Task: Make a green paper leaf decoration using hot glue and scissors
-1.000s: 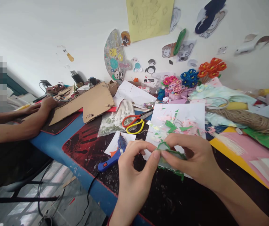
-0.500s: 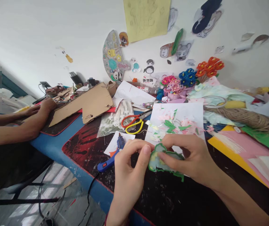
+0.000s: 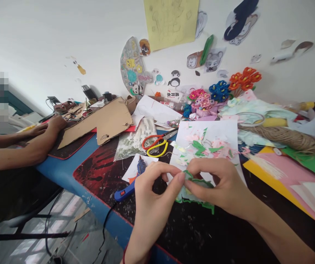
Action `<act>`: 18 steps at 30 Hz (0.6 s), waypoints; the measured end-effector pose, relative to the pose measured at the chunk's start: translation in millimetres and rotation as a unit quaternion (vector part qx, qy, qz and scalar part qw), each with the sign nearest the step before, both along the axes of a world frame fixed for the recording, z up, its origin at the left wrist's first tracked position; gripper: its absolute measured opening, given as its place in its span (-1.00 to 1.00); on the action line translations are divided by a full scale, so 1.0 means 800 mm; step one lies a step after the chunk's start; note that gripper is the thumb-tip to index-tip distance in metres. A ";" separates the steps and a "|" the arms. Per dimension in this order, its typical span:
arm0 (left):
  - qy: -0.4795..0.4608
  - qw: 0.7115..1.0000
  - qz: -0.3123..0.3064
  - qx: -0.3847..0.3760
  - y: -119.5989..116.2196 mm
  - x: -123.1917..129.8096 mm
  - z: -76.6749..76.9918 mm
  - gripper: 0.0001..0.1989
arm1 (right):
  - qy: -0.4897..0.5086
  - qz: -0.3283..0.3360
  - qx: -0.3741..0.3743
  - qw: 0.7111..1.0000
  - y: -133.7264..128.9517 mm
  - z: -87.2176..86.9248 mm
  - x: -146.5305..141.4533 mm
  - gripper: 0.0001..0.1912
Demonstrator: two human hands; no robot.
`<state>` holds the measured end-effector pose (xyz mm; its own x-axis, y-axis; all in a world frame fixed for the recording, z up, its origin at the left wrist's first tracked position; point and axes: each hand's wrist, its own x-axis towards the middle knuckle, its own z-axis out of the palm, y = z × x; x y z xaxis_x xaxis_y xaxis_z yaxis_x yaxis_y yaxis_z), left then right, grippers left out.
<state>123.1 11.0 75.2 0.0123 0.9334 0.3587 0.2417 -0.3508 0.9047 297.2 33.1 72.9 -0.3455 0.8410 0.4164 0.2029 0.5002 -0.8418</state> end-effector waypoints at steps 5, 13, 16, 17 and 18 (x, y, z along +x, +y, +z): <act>0.006 0.998 -0.045 -0.042 0.002 -0.006 0.003 -0.92 | 0.020 0.012 -0.019 1.000 -0.001 -0.001 0.000 -0.80; -0.001 1.000 -0.030 0.001 0.001 -0.010 0.000 -0.85 | 0.014 0.018 -0.012 1.000 0.001 -0.004 0.001 -0.77; 0.009 1.000 -0.016 0.017 0.002 -0.009 -0.001 -0.82 | 0.010 0.018 -0.015 1.000 0.002 -0.004 0.002 -0.76; 0.015 1.000 -0.011 0.024 0.002 -0.009 -0.001 -0.82 | 0.011 0.020 -0.020 1.000 0.002 -0.004 0.002 -0.76; 0.019 0.999 -0.006 0.032 0.002 -0.008 -0.001 -0.82 | 0.012 0.020 -0.024 0.999 0.002 -0.004 0.002 -0.76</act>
<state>116.6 12.5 74.2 0.0382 0.9083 0.4165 0.2703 -0.4107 0.8708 298.5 34.5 70.0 -0.3707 0.8457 0.3838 0.1632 0.4662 -0.8695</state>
